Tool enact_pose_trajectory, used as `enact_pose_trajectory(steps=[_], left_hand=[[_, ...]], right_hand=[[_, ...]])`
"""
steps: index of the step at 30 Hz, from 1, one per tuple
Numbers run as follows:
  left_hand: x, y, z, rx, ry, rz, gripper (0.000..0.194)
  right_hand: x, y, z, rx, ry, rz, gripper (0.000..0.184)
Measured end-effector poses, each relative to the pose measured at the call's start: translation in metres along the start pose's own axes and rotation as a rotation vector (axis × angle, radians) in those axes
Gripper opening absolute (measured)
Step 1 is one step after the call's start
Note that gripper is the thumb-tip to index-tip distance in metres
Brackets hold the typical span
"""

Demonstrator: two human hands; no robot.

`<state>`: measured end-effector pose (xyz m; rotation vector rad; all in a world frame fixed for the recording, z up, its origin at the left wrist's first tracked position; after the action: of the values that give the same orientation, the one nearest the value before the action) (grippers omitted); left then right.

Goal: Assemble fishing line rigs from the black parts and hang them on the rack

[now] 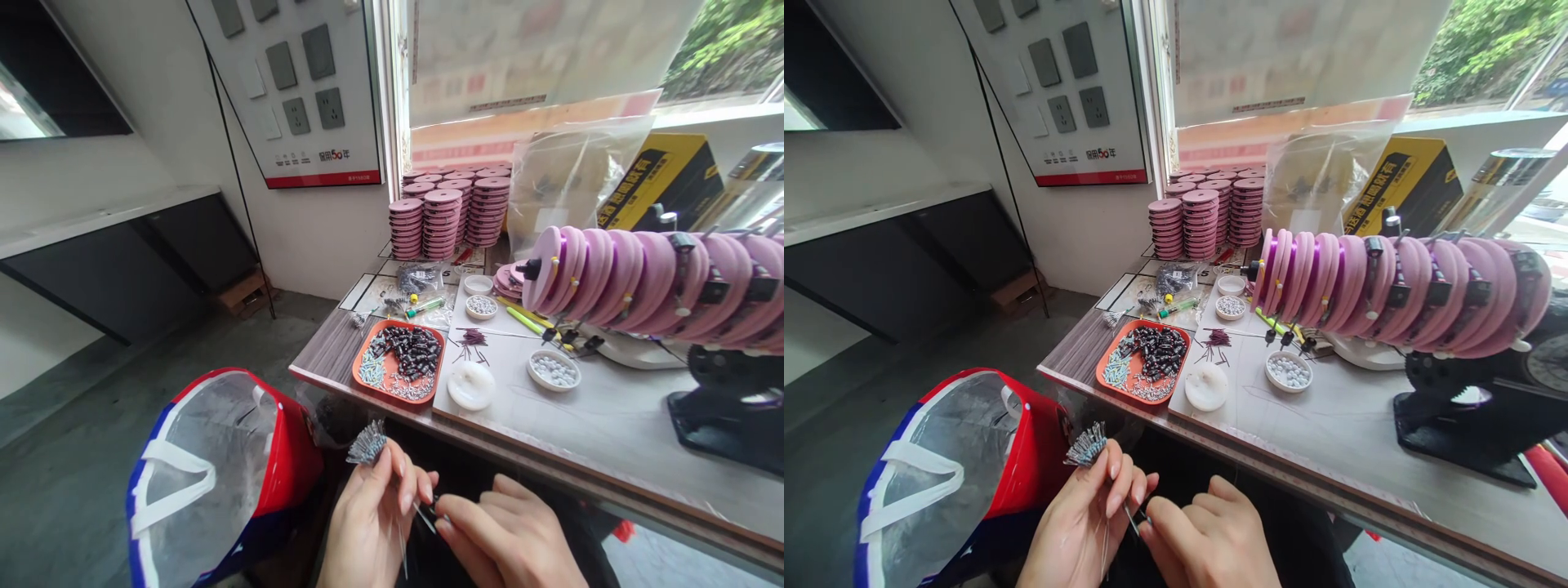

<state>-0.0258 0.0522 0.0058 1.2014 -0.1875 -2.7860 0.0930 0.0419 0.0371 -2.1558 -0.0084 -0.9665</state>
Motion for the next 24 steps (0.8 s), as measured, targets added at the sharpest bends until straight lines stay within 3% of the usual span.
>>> enact_pose_trajectory(steps=[13,19,24], left_hand=[[0.001,0.001,0.003,-0.051,-0.113,0.034,0.026],[0.0,0.0,0.004,-0.052,-0.161,0.047,0.025],[0.0,0.0,0.006,-0.05,-0.171,0.054,0.027]], right_hand=[[-0.002,-0.001,-0.001,-0.114,-0.08,-0.05,0.038],[-0.003,-0.001,-0.004,-0.091,-0.02,-0.011,0.044],[-0.011,0.005,-0.005,-0.049,0.023,-0.069,0.049]])
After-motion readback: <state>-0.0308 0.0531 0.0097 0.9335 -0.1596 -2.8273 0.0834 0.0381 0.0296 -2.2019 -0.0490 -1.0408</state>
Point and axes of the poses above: each hand's wrist, its own y-axis away from the middle knuckle, its own x-axis out of the back of the hand, z = x × y, the point moved 5 cm from there along -y, towards the middle knuckle, and after that the axes turned 11 degrees about -x, right-handed, at the moved point
